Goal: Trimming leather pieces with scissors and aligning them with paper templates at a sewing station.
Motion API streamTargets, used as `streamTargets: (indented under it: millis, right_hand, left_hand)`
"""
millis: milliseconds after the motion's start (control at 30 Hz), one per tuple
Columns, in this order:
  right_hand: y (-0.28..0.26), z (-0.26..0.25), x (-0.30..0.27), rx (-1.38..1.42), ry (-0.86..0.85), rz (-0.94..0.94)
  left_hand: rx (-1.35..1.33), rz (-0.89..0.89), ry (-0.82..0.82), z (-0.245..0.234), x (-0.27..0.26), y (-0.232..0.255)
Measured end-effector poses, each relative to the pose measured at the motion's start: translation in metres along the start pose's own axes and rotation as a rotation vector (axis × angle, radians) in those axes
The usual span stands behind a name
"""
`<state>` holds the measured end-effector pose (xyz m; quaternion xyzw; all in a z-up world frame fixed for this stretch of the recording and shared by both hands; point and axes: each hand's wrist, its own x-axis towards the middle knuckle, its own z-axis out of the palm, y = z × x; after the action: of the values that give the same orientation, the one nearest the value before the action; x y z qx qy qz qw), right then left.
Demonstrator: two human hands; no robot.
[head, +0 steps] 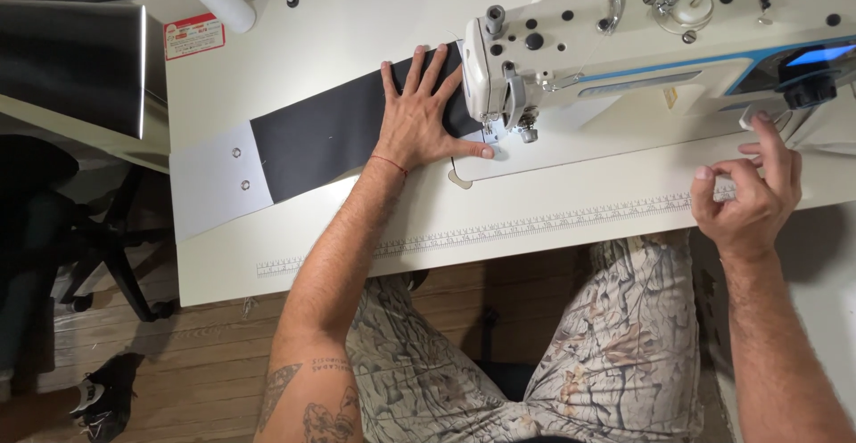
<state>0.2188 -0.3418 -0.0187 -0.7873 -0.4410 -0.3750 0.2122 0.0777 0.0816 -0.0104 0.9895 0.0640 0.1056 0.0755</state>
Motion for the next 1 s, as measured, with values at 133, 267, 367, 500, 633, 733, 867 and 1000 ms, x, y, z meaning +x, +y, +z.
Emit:
streamTargets:
  millis: [133, 267, 367, 500, 633, 733, 867, 1000]
  right_hand:
    - [0.001, -0.001, 0.002, 0.025, -0.009, 0.009]
    - [0.013, 0.005, -0.009, -0.030, -0.040, 0.022]
    - [0.008, 0.004, -0.002, -0.076, -0.013, -0.004]
    - [0.001, -0.001, 0.001, 0.100, -0.004, 0.043]
    - [0.004, -0.003, -0.001, 0.087, -0.007, 0.062]
    - [0.005, -0.003, -0.002, 0.095, -0.006, 0.057]
    - [0.002, -0.012, 0.005, 0.123, -0.021, 0.054]
    - [-0.001, -0.018, 0.017, 0.149, -0.022, 0.056]
  left_hand:
    - [0.004, -0.021, -0.006, -0.001, 0.002, 0.003]
    - [0.017, -0.102, 0.013, -0.001, -0.001, 0.004]
    - [0.067, -0.144, 0.046, 0.003, -0.002, 0.003]
    - [0.022, -0.209, -0.006, -0.005, -0.006, 0.012]
    - [0.038, -0.246, -0.002, -0.003, -0.008, 0.015]
    - [0.031, -0.266, -0.018, -0.005, -0.009, 0.017]
    - [0.023, -0.305, -0.001, -0.007, -0.012, 0.023]
    - [-0.030, -0.364, -0.040, -0.020, -0.013, 0.032]
